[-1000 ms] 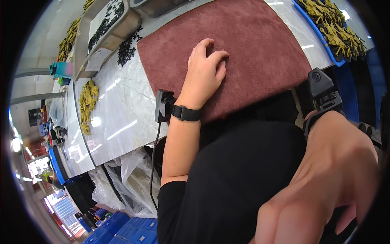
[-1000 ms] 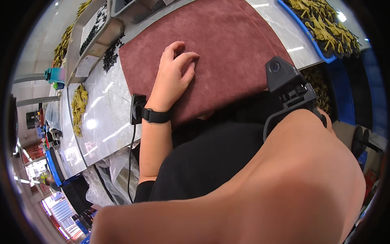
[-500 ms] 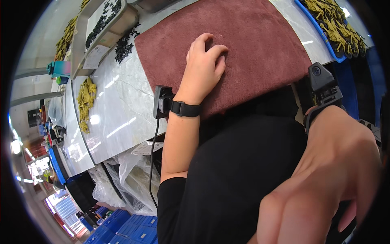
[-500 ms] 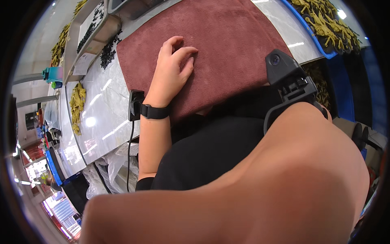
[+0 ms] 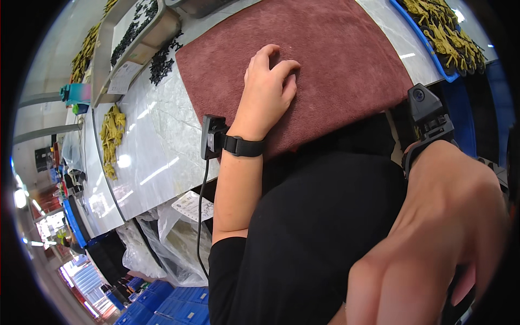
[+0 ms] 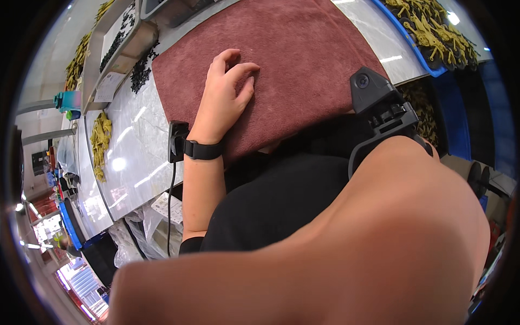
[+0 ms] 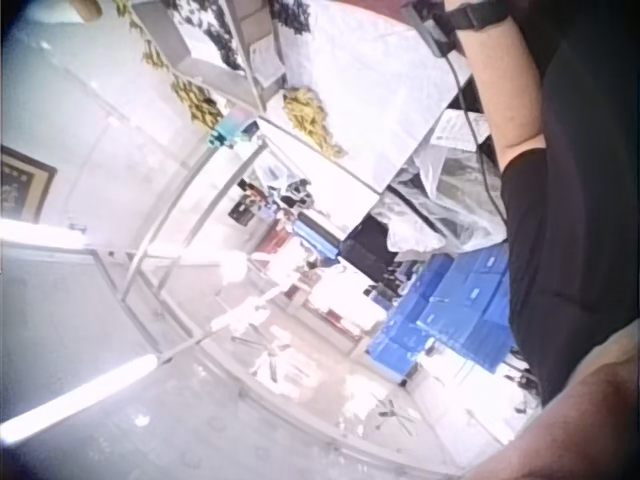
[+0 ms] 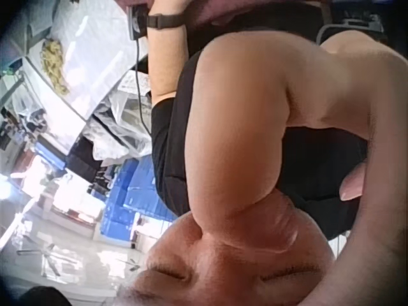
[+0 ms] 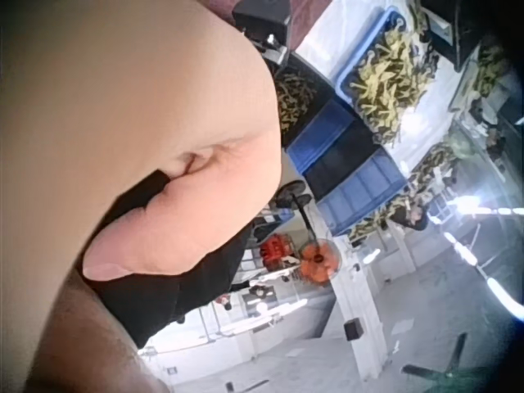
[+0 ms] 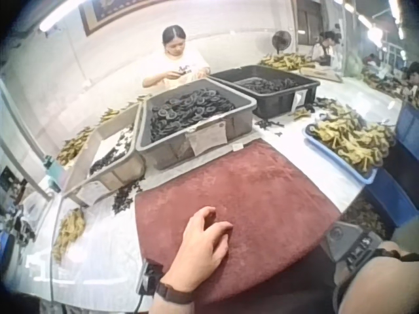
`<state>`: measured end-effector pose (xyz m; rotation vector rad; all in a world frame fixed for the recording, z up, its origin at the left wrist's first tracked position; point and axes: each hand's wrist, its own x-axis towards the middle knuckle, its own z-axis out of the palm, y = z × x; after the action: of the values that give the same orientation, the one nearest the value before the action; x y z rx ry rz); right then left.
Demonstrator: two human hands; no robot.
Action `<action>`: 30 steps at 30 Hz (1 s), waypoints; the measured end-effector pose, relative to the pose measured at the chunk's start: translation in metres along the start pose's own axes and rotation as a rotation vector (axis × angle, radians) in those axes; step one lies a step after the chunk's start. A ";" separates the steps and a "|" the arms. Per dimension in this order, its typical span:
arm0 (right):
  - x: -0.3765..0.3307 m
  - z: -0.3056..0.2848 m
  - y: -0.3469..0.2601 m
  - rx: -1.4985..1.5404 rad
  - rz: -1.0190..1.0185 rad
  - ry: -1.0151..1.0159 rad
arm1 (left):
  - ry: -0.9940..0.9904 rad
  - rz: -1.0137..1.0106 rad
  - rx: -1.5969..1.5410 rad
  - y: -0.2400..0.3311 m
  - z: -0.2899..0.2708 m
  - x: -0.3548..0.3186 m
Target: Assembling small model motorcycles by attaching plastic wheels and body components.
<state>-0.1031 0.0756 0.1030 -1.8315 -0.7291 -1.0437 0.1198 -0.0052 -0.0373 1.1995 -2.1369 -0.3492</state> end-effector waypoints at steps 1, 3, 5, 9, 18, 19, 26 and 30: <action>-0.001 0.000 0.000 -0.006 0.001 0.001 | -0.002 0.000 -0.008 0.000 0.001 0.000; -0.002 0.003 -0.004 -0.016 -0.008 -0.006 | -0.004 0.002 -0.005 0.000 0.002 0.000; -0.001 0.005 -0.005 -0.024 -0.003 0.000 | -0.016 0.006 -0.009 0.001 0.002 0.001; 0.000 0.003 -0.004 -0.034 -0.002 -0.001 | -0.016 0.003 -0.001 0.002 -0.001 0.001; 0.000 0.009 -0.012 -0.059 -0.009 0.007 | 0.012 0.022 -0.013 -0.001 0.004 0.001; 0.000 0.008 -0.008 -0.051 -0.015 0.011 | 0.019 0.006 -0.013 -0.002 0.002 -0.002; 0.002 0.012 -0.017 -0.089 0.000 0.005 | 0.006 0.031 -0.036 0.004 0.006 0.006; 0.000 0.007 -0.008 -0.063 -0.020 0.009 | -0.012 0.000 0.007 -0.001 -0.001 -0.002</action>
<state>-0.1068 0.0858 0.1043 -1.8752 -0.7181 -1.0988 0.1223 -0.0039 -0.0382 1.2043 -2.1496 -0.3495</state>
